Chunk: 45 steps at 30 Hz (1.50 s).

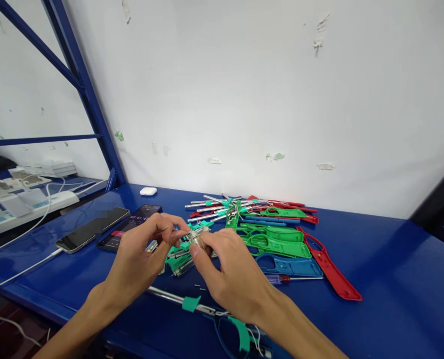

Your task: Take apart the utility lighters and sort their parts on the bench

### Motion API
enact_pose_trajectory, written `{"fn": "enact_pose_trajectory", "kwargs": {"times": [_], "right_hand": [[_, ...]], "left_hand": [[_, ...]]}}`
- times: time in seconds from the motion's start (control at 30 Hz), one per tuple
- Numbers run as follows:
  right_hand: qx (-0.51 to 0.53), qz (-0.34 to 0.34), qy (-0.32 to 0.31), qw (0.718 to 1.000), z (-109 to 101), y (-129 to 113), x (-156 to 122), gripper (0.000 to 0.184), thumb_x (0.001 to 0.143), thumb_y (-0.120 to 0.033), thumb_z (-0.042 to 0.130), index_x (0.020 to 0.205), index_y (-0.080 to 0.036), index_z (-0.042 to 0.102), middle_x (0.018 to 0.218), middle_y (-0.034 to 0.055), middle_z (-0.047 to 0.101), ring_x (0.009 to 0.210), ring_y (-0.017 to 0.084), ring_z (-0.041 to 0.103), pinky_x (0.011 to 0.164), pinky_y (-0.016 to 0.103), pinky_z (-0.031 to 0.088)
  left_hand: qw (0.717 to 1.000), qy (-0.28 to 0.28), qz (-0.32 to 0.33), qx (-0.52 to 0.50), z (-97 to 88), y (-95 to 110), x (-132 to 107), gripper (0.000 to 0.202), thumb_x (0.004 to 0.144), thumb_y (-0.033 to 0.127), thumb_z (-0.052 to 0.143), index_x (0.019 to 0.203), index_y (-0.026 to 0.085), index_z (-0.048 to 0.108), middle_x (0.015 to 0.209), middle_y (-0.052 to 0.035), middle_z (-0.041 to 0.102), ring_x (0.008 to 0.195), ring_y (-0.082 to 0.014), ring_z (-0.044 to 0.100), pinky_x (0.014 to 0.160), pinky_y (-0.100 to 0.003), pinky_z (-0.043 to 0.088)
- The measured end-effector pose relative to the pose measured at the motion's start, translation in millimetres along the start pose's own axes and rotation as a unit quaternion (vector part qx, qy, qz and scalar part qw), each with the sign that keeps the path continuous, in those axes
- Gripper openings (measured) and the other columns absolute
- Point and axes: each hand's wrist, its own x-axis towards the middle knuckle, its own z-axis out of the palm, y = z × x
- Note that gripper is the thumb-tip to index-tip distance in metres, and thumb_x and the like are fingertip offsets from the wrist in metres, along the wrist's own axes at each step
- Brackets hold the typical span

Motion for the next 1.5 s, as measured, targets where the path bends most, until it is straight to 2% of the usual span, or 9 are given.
{"fn": "enact_pose_trajectory", "kwargs": {"times": [0.27,0.37,0.47,0.67,0.83,0.97,1.17,1.3,1.5], "right_hand": [[0.059,0.016,-0.071,0.996,-2.7,-5.9,-1.4,0.043,0.113,-0.043,0.037,0.077,-0.024,0.051,0.066,-0.0052,0.055,0.058,0.013,0.049,0.058,0.034,0.033],[0.062,0.019,-0.085,0.994,-2.5,-8.1,-3.7,0.043,0.114,-0.044,0.034,0.079,-0.025,0.049,0.064,-0.0061,0.052,0.055,0.014,0.044,0.056,0.034,0.031],[0.049,0.022,-0.087,0.995,-2.0,-9.0,-6.3,0.042,0.115,-0.043,0.032,0.08,-0.025,0.048,0.065,-0.0054,0.049,0.056,0.015,0.038,0.056,0.035,0.029],[0.032,0.03,-0.099,0.994,-3.0,-11.4,-9.0,0.046,0.116,-0.044,0.029,0.079,-0.025,0.047,0.067,-0.0036,0.051,0.059,0.016,0.041,0.058,0.033,0.032],[0.03,0.04,-0.111,0.993,-4.9,-11.7,-9.1,0.051,0.116,-0.05,0.026,0.078,-0.025,0.048,0.068,-0.002,0.053,0.061,0.016,0.044,0.06,0.032,0.038],[0.044,0.045,-0.121,0.991,-5.1,-9.7,-9.6,0.052,0.115,-0.052,0.026,0.079,-0.025,0.05,0.068,-0.0022,0.053,0.061,0.016,0.045,0.061,0.033,0.04],[0.094,0.064,-0.141,0.983,-6.4,-13.2,-8.5,0.054,0.116,-0.054,0.026,0.074,-0.024,0.044,0.068,-0.0027,0.047,0.062,0.016,0.043,0.06,0.032,0.039],[0.159,0.09,-0.153,0.971,-5.8,-13.2,-8.3,0.055,0.115,-0.055,0.028,0.074,-0.024,0.044,0.069,-0.0029,0.044,0.065,0.016,0.041,0.061,0.032,0.035],[0.179,0.068,-0.125,0.973,-0.3,-2.1,-4.2,0.053,0.115,-0.053,0.039,0.072,-0.023,0.042,0.065,-0.0058,0.044,0.06,0.013,0.04,0.058,0.033,0.028]], "left_hand": [[0.996,0.029,0.057,0.057,0.7,-2.6,-6.9,0.036,0.102,0.005,0.051,0.078,0.024,0.033,0.09,0.0004,0.072,0.076,-0.0097,0.069,0.065,-0.021,0.052],[0.993,0.032,0.086,0.076,-0.9,-1.9,-7.1,0.039,0.101,0.003,0.052,0.077,0.024,0.03,0.088,0.0007,0.071,0.074,-0.0092,0.068,0.062,-0.02,0.05],[0.988,0.03,0.121,0.086,-2.5,-1.7,-5.7,0.041,0.1,0.0,0.052,0.076,0.024,0.028,0.082,0.0016,0.064,0.073,-0.0094,0.065,0.06,-0.02,0.049],[0.98,0.038,0.178,0.082,-1.8,-3.2,-4.7,0.04,0.095,-0.008,0.045,0.076,0.023,0.028,0.079,0.0027,0.049,0.071,-0.0087,0.056,0.06,-0.017,0.052],[0.984,0.021,0.166,0.065,-1.0,-3.5,-5.7,0.041,0.09,-0.011,0.043,0.076,0.023,0.026,0.078,0.0042,0.038,0.071,-0.008,0.055,0.06,-0.016,0.053],[0.988,0.009,0.15,0.034,-0.7,-3.7,-5.7,0.04,0.087,-0.011,0.043,0.076,0.022,0.025,0.078,0.0043,0.037,0.068,-0.007,0.051,0.062,-0.016,0.056],[0.993,-0.005,0.114,0.002,-2.8,0.8,-6.4,0.038,0.086,-0.008,0.044,0.074,0.022,0.023,0.077,0.0043,0.037,0.066,-0.0065,0.048,0.064,-0.018,0.057],[0.994,-0.004,0.105,0.005,-5.6,4.9,-5.7,0.037,0.089,-0.006,0.045,0.072,0.021,0.025,0.076,0.0044,0.042,0.068,-0.0063,0.057,0.063,-0.017,0.055],[0.995,0.048,0.085,0.021,-10.2,10.2,-1.6,0.045,0.093,-0.004,0.059,0.067,0.019,0.03,0.074,0.0054,0.063,0.078,-0.0067,0.073,0.063,-0.012,0.053]]}}
